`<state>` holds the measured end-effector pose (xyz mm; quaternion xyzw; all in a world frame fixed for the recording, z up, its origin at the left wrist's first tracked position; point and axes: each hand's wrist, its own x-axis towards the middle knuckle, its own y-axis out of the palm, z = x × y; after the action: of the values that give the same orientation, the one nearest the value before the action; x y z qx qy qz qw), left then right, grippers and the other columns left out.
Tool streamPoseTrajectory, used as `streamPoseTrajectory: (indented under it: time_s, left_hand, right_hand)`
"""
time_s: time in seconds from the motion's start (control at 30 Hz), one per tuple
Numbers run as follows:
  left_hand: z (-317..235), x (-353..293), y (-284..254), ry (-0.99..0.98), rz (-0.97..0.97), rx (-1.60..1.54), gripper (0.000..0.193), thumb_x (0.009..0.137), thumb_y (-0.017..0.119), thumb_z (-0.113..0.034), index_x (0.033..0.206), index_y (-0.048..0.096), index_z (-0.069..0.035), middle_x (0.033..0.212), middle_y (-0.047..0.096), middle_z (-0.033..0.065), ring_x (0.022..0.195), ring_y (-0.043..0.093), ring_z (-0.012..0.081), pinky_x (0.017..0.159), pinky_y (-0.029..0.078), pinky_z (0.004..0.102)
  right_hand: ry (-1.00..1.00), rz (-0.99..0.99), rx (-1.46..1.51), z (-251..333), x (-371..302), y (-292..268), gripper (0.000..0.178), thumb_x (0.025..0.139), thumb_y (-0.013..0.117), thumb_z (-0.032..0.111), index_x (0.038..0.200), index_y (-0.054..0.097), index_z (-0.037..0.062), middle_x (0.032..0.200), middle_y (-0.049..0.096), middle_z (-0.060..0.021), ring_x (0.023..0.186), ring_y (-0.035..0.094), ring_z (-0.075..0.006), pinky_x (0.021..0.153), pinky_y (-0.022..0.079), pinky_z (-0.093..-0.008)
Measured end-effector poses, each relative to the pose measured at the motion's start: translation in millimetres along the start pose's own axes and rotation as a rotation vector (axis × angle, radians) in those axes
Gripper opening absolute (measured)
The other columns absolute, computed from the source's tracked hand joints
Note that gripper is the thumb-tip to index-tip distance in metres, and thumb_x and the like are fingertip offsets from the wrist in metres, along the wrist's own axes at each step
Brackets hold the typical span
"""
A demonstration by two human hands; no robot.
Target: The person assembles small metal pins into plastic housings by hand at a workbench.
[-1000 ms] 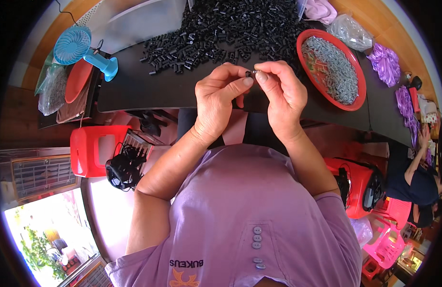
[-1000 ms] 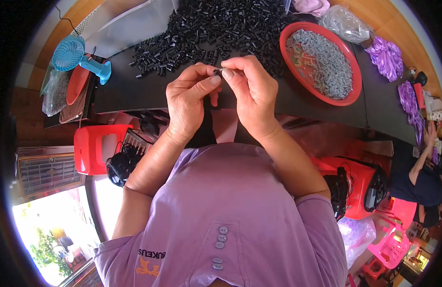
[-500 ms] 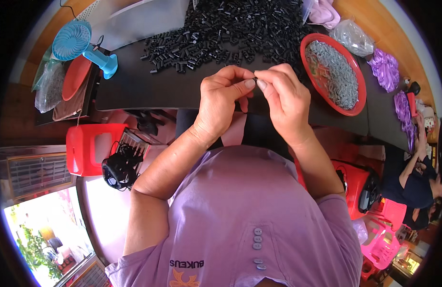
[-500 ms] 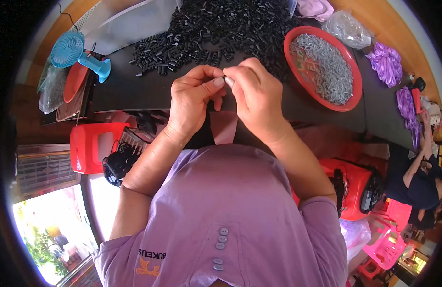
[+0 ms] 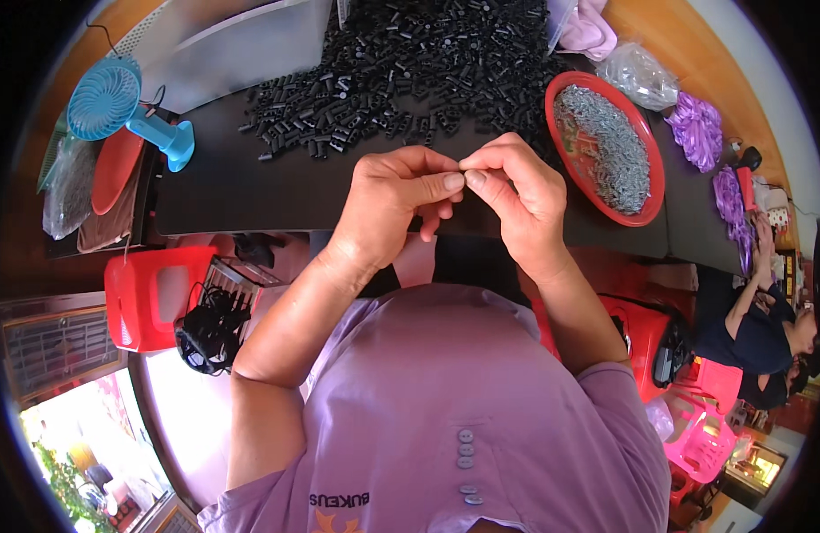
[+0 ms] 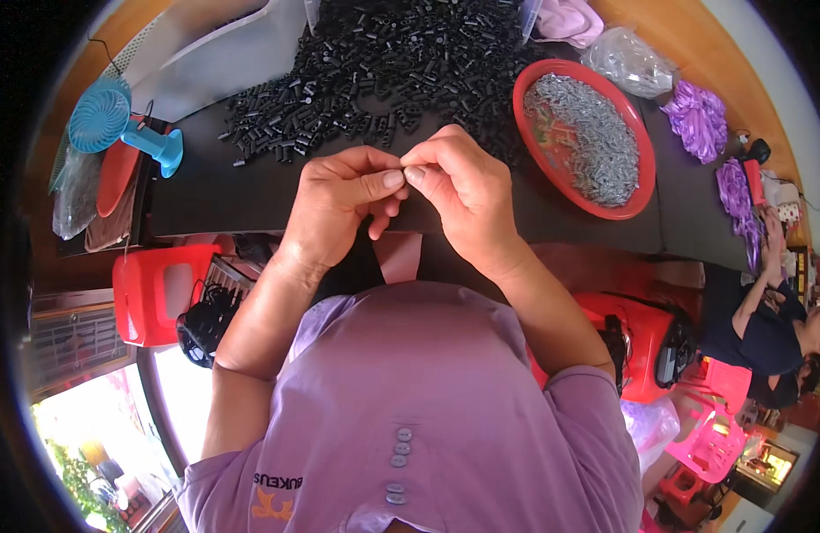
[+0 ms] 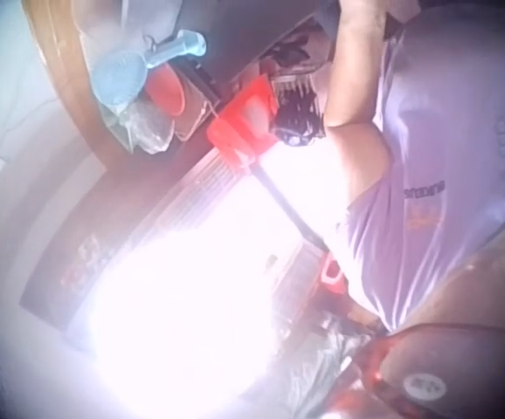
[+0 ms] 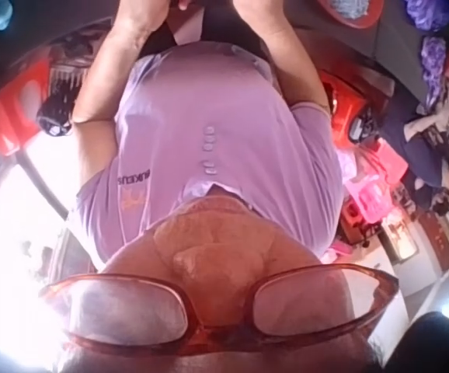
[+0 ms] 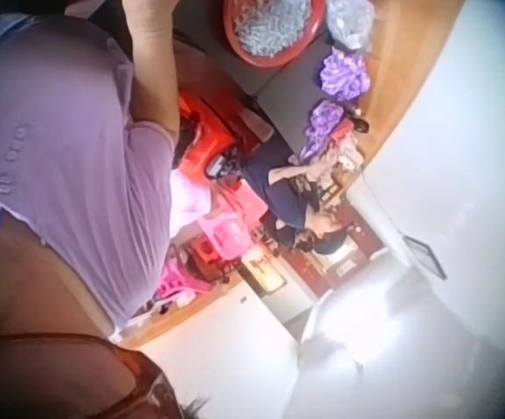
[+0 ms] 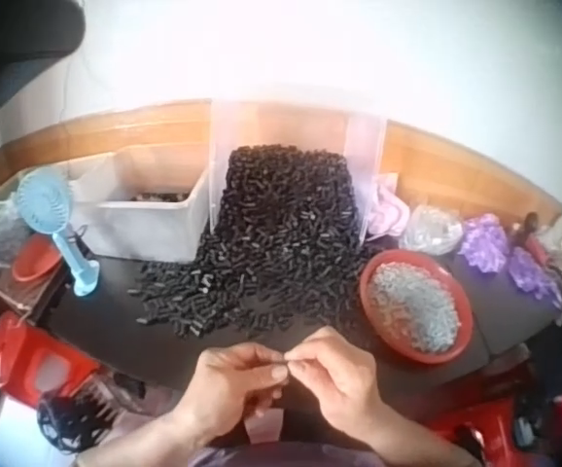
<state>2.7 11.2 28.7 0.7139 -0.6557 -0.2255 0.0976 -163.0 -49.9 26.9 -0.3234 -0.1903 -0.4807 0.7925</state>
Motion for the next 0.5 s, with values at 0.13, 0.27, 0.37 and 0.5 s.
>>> streamPoseTrajectory:
  time_s: [0.13,0.27,0.37,0.5]
  left_hand:
    - [0,7,-8,-0.039,0.100,0.012,0.014,0.093,0.065,-0.007,0.101,0.065,0.005,0.082,0.066,0.0093,0.064,0.061,0.0130,0.046,0.047,0.0236]
    - [3,11,-7,0.003,0.077,-0.087,0.013,0.093,0.065,-0.004,0.100,0.064,0.006,0.083,0.066,0.0095,0.066,0.061,0.0127,0.047,0.047,0.0235]
    - [2,10,-8,0.010,0.061,-0.123,0.011,0.092,0.065,-0.002,0.099,0.064,0.006,0.084,0.066,0.0096,0.067,0.062,0.0127,0.047,0.049,0.0234]
    - [3,10,-8,0.014,0.061,-0.158,0.012,0.092,0.065,-0.002,0.101,0.064,0.006,0.085,0.066,0.0095,0.068,0.061,0.0127,0.048,0.050,0.0241]
  right_hand:
    - [0.045,0.015,0.065,-5,-2,0,0.010,0.087,0.067,-0.005,0.096,0.067,-0.0030,0.089,0.062,-0.0084,0.078,0.059,-0.0140,0.067,0.047,-0.0243]
    - [-0.026,0.004,-0.117,-3,6,-2,0.014,0.087,0.067,-0.004,0.100,0.070,0.0000,0.092,0.062,-0.0090,0.079,0.063,-0.0166,0.066,0.051,-0.0265]
    - [-0.022,-0.008,-0.121,2,10,0,0.015,0.087,0.067,-0.004,0.101,0.070,-0.0001,0.093,0.062,-0.0098,0.078,0.063,-0.0172,0.066,0.051,-0.0271]
    - [-0.115,-0.023,-0.199,-1,9,4,0.013,0.087,0.066,-0.004,0.099,0.069,-0.0006,0.092,0.062,-0.0113,0.077,0.064,-0.0190,0.065,0.051,-0.0281]
